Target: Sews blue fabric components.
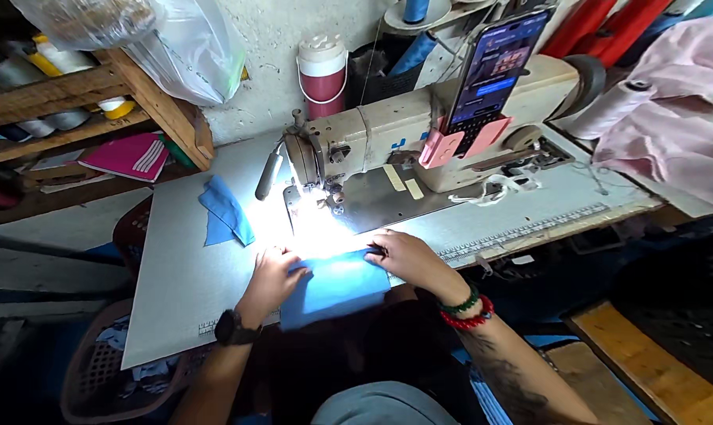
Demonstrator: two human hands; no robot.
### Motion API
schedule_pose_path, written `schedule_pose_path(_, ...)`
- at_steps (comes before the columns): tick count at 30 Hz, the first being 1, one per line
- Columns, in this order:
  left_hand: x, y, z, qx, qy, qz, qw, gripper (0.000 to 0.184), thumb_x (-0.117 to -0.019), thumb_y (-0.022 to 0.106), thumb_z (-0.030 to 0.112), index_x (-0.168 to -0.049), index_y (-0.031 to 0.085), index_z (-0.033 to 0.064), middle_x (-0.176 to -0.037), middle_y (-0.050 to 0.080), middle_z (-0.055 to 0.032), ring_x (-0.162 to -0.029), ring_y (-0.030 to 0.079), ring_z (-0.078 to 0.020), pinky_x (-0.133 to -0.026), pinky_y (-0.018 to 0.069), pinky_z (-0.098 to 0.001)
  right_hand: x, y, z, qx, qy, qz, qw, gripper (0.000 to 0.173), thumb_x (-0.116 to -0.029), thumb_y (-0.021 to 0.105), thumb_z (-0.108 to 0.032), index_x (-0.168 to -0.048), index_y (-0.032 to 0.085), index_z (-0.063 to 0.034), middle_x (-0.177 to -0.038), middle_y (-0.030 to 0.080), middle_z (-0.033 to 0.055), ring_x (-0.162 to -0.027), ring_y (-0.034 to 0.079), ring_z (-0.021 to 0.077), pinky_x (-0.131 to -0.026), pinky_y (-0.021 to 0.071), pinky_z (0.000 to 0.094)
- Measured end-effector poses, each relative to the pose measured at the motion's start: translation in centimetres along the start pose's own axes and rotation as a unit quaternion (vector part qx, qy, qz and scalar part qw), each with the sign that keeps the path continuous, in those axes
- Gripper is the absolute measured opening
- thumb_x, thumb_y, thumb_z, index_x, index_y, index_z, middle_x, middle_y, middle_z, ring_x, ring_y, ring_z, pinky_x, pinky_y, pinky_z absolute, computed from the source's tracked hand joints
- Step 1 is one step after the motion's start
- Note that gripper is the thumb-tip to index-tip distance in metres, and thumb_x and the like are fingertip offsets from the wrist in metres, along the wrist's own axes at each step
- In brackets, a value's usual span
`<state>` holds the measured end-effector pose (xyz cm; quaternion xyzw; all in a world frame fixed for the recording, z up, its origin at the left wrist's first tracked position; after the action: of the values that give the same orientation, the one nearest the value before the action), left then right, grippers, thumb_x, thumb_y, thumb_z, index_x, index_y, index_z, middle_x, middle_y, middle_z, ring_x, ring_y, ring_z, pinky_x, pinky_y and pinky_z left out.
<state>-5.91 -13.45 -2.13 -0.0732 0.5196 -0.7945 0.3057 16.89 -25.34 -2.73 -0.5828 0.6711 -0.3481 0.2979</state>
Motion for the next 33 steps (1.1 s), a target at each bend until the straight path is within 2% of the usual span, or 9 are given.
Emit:
schedule_pose_path(4, -3.4, -0.3, -1.6, -0.051, -0.020, -0.016, 0.998, 0.026, -0.0941, 0.072, 0.028, -0.104, 0.075, 0.0038, -0.106, 0.068, -0.0191, -0.110, 0.062, -0.0402, -0.098, 0.0434, -0.0650, -3.7, -0.1, 0.5, 0.039, -0.016, 0.058, 0.997, 0.014, -0.0918, 0.072, -0.010, -0.105, 0.073, -0.0055, -0.104, 0.067, 0.0194, -0.090, 0.068, 0.0375, -0.073, 0.0551, 0.0597)
schedule_pose_path(6, -4.1, -0.5, -2.1, -0.080, -0.023, 0.020, 0.996, 0.029, -0.0925, 0.074, 0.027, -0.113, 0.072, 0.0065, -0.114, 0.066, -0.0189, -0.118, 0.056, -0.0428, -0.094, 0.0420, -0.0659, -4.0, -0.3, 0.3, 0.062, -0.010, 0.098, 0.993, 0.029, -0.0868, 0.077, -0.005, -0.113, 0.067, -0.0085, -0.118, 0.063, 0.0234, -0.089, 0.068, 0.0415, -0.068, 0.0559, 0.0610)
schedule_pose_path(8, -3.8, -1.4, -1.5, -0.087, 0.002, 0.075, 0.993, 0.024, -0.0928, 0.073, 0.026, -0.111, 0.073, 0.0102, -0.110, 0.068, -0.0140, -0.115, 0.058, -0.0375, -0.092, 0.0427, -0.0609, -3.3, -1.2, -0.7, 0.081, -0.021, 0.122, 0.989, 0.034, -0.0834, 0.079, -0.004, -0.115, 0.067, -0.0087, -0.119, 0.062, 0.0221, -0.087, 0.068, 0.0409, -0.065, 0.0558, 0.0606)
schedule_pose_path(12, -0.1, -2.7, -1.0, 0.000, 0.036, 0.067, 0.997, 0.014, -0.0966, 0.066, 0.022, -0.101, 0.078, 0.0166, -0.103, 0.070, -0.0017, -0.107, 0.061, -0.0211, -0.097, 0.0369, -0.0529, 0.7, -0.8, -2.0, 0.046, -0.103, 0.086, 0.990, 0.011, -0.0920, 0.073, -0.016, -0.101, 0.074, -0.0105, -0.095, 0.065, 0.0091, -0.077, 0.066, 0.0270, -0.062, 0.0548, 0.0514)
schedule_pose_path(14, 2.0, -2.8, -1.8, 0.009, 0.029, 0.047, 0.998, 0.016, -0.0971, 0.064, 0.023, -0.099, 0.080, 0.0192, -0.112, 0.072, 0.0031, -0.114, 0.059, -0.0182, -0.100, 0.0348, -0.0533, 2.7, 0.8, -1.6, 0.041, -0.109, 0.055, 0.992, 0.016, -0.0943, 0.070, -0.024, -0.106, 0.076, -0.0156, -0.099, 0.067, 0.0089, -0.079, 0.067, 0.0269, -0.063, 0.0560, 0.0513)
schedule_pose_path(19, 6.6, -1.4, -0.9, 0.014, 0.024, 0.009, 1.000, 0.022, -0.0996, 0.061, 0.034, -0.095, 0.080, 0.0227, -0.114, 0.071, 0.0056, -0.115, 0.058, -0.0148, -0.102, 0.0333, -0.0524, 5.2, 1.5, -0.2, 0.037, -0.097, 0.020, 0.994, 0.015, -0.0912, 0.069, -0.019, -0.103, 0.078, -0.0183, -0.117, 0.069, 0.0083, -0.089, 0.070, 0.0283, -0.070, 0.0581, 0.0539)
schedule_pose_path(24, 8.5, -0.7, 0.4, 0.013, 0.012, 0.027, 0.999, 0.021, -0.0987, 0.064, 0.037, -0.106, 0.080, 0.0263, -0.106, 0.069, 0.0036, -0.112, 0.055, -0.0176, -0.100, 0.0309, -0.0513, 6.1, 1.8, -0.6, 0.040, -0.097, 0.039, 0.994, 0.024, -0.0966, 0.063, -0.034, -0.112, 0.079, -0.0240, -0.116, 0.069, 0.0061, -0.083, 0.069, 0.0240, -0.066, 0.0571, 0.0482)
schedule_pose_path(29, 8.1, -0.4, -0.6, -0.017, 0.003, 0.047, 0.999, 0.027, -0.0957, 0.066, 0.045, -0.113, 0.079, 0.0283, -0.122, 0.067, 0.0014, -0.120, 0.053, -0.0207, -0.103, 0.0293, -0.0534, 5.5, 2.3, -0.4, 0.043, -0.098, 0.074, 0.991, 0.023, -0.0968, 0.063, -0.028, -0.113, 0.079, -0.0216, -0.117, 0.067, 0.0098, -0.084, 0.068, 0.0272, -0.066, 0.0561, 0.0503)
schedule_pose_path(33, 7.7, -0.6, -0.6, -0.027, 0.006, 0.031, 0.999, 0.036, -0.0924, 0.067, 0.053, -0.116, 0.078, 0.0289, -0.125, 0.065, 0.0010, -0.123, 0.050, -0.0220, -0.104, 0.0283, -0.0539, 5.6, 2.3, -0.2, 0.042, -0.095, 0.076, 0.992, 0.028, -0.0963, 0.066, -0.040, -0.114, 0.079, -0.0226, -0.119, 0.067, 0.0096, -0.085, 0.068, 0.0268, -0.066, 0.0556, 0.0493)
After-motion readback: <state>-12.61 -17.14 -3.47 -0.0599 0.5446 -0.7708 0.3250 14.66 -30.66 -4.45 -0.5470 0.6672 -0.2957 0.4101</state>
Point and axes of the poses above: each hand's wrist, its own x-axis away from the middle knuckle, its own y-axis out of the palm, z = x × y, the point moved 6 cm from there along -x, towards the middle knuckle
